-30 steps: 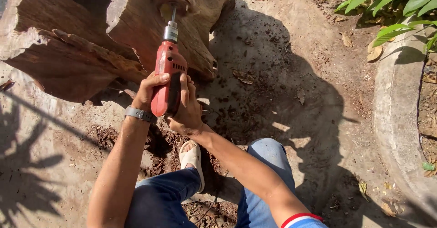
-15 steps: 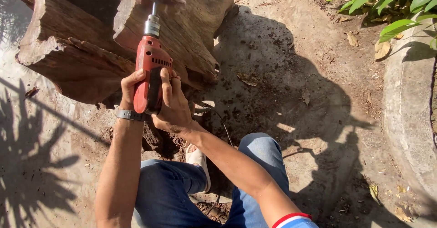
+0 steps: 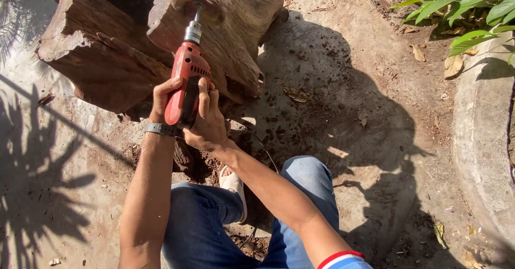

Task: The person uses a red power drill with a carving bit to shape a large piece of wood. They hold the drill with both hands and move it along the wood's surface, creating wood shavings.

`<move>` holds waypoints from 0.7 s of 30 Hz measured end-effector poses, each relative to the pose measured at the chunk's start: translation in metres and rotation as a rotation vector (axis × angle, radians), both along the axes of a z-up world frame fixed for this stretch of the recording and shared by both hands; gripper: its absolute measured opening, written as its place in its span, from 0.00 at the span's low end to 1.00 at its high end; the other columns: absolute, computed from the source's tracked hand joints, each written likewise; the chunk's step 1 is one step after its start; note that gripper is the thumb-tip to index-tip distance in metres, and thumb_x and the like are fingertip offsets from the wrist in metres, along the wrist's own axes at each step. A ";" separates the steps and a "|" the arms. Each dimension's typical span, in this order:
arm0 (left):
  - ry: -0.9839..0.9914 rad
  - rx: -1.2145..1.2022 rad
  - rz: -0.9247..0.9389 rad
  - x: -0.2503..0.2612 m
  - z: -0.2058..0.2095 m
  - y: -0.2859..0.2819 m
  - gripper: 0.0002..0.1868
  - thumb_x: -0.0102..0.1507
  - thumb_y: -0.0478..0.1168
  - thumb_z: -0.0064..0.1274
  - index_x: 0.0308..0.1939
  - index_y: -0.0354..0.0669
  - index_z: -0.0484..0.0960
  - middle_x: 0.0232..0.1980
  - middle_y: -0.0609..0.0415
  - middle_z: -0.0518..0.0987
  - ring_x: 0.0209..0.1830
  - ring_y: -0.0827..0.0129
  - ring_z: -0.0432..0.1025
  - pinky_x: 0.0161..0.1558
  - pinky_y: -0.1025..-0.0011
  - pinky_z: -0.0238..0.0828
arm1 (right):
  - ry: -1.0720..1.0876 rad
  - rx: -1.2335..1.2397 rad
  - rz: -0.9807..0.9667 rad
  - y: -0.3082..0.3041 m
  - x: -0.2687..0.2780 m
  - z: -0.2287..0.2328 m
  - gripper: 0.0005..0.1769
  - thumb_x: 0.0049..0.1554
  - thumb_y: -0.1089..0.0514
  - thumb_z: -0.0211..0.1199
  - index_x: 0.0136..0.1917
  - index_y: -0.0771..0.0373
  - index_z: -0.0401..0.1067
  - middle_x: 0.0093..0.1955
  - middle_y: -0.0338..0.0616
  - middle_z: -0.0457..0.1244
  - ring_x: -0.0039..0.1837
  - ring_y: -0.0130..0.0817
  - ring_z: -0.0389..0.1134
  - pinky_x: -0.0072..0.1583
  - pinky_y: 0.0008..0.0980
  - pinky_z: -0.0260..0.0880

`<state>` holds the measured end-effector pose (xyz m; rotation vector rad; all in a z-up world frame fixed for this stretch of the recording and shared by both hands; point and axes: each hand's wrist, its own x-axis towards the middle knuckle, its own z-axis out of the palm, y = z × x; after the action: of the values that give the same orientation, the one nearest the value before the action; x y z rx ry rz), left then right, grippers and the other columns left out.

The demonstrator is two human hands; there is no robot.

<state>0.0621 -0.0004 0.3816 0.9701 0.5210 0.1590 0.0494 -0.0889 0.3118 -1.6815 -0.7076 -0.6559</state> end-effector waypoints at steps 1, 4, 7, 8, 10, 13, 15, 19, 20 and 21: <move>0.003 -0.004 0.002 -0.001 0.005 -0.013 0.17 0.58 0.41 0.61 0.45 0.38 0.73 0.22 0.47 0.76 0.16 0.64 0.74 0.25 0.73 0.71 | 0.003 -0.004 0.002 0.002 -0.003 -0.007 0.54 0.36 0.67 0.60 0.76 0.82 0.50 0.69 0.77 0.53 0.57 0.71 0.62 0.55 0.52 0.73; 0.051 -0.039 -0.020 0.003 0.023 -0.044 0.15 0.58 0.39 0.61 0.43 0.38 0.72 0.21 0.44 0.76 0.16 0.65 0.74 0.24 0.73 0.70 | 0.174 0.038 -0.029 0.006 -0.003 -0.021 0.55 0.38 0.63 0.62 0.77 0.78 0.48 0.65 0.65 0.55 0.59 0.60 0.64 0.52 0.42 0.76; 0.095 -0.057 0.001 0.009 0.029 -0.051 0.15 0.57 0.37 0.61 0.41 0.34 0.72 0.21 0.43 0.75 0.17 0.62 0.75 0.26 0.73 0.71 | 0.299 0.152 -0.001 0.006 0.001 -0.025 0.56 0.41 0.63 0.60 0.81 0.72 0.44 0.61 0.63 0.55 0.55 0.66 0.67 0.47 0.50 0.76; 0.083 -0.076 0.006 0.012 0.027 -0.044 0.17 0.56 0.38 0.62 0.42 0.34 0.72 0.22 0.43 0.76 0.16 0.62 0.75 0.25 0.71 0.70 | 0.203 0.086 -0.052 0.007 0.004 -0.023 0.55 0.42 0.61 0.60 0.80 0.75 0.44 0.62 0.65 0.56 0.55 0.65 0.66 0.49 0.48 0.75; 0.083 -0.103 0.028 0.008 0.026 -0.038 0.18 0.56 0.39 0.63 0.43 0.35 0.72 0.22 0.42 0.77 0.16 0.61 0.75 0.24 0.70 0.70 | 0.119 0.011 -0.088 0.009 0.001 -0.024 0.54 0.44 0.60 0.60 0.79 0.78 0.44 0.63 0.68 0.56 0.56 0.63 0.65 0.51 0.46 0.73; -0.006 -0.014 -0.044 0.007 0.043 -0.034 0.16 0.57 0.40 0.60 0.41 0.37 0.73 0.18 0.45 0.73 0.13 0.65 0.73 0.17 0.75 0.65 | 0.120 0.094 -0.005 0.021 0.005 -0.021 0.55 0.41 0.61 0.61 0.79 0.75 0.47 0.64 0.66 0.56 0.61 0.65 0.66 0.55 0.42 0.76; -0.020 -0.009 -0.048 0.009 0.051 -0.034 0.16 0.56 0.41 0.60 0.41 0.37 0.73 0.19 0.46 0.74 0.13 0.66 0.72 0.18 0.76 0.63 | -0.010 0.019 -0.075 0.024 0.006 -0.019 0.53 0.42 0.60 0.61 0.77 0.82 0.48 0.67 0.72 0.56 0.60 0.66 0.65 0.56 0.40 0.74; -0.011 -0.008 -0.063 0.009 0.035 -0.017 0.15 0.57 0.41 0.60 0.41 0.38 0.73 0.19 0.47 0.74 0.11 0.66 0.71 0.16 0.75 0.61 | -0.028 0.028 -0.056 0.021 0.003 -0.007 0.52 0.42 0.62 0.61 0.76 0.83 0.49 0.67 0.76 0.55 0.59 0.71 0.62 0.57 0.48 0.73; -0.030 -0.022 -0.056 0.009 0.038 -0.020 0.16 0.57 0.42 0.60 0.42 0.37 0.74 0.20 0.45 0.75 0.13 0.64 0.72 0.17 0.75 0.63 | 0.031 0.043 -0.053 0.021 0.002 -0.004 0.52 0.43 0.60 0.60 0.77 0.79 0.49 0.65 0.71 0.56 0.60 0.69 0.63 0.58 0.48 0.72; -0.052 -0.034 -0.051 0.010 0.042 -0.023 0.18 0.56 0.43 0.59 0.44 0.36 0.74 0.21 0.43 0.75 0.14 0.61 0.74 0.17 0.74 0.65 | 0.087 0.060 -0.052 0.021 0.003 0.001 0.52 0.45 0.58 0.60 0.79 0.76 0.48 0.63 0.67 0.57 0.61 0.67 0.64 0.60 0.48 0.71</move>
<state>0.0721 -0.0236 0.4231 0.9423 0.4499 0.1289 0.0524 -0.0675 0.3128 -1.6670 -0.5793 -0.6304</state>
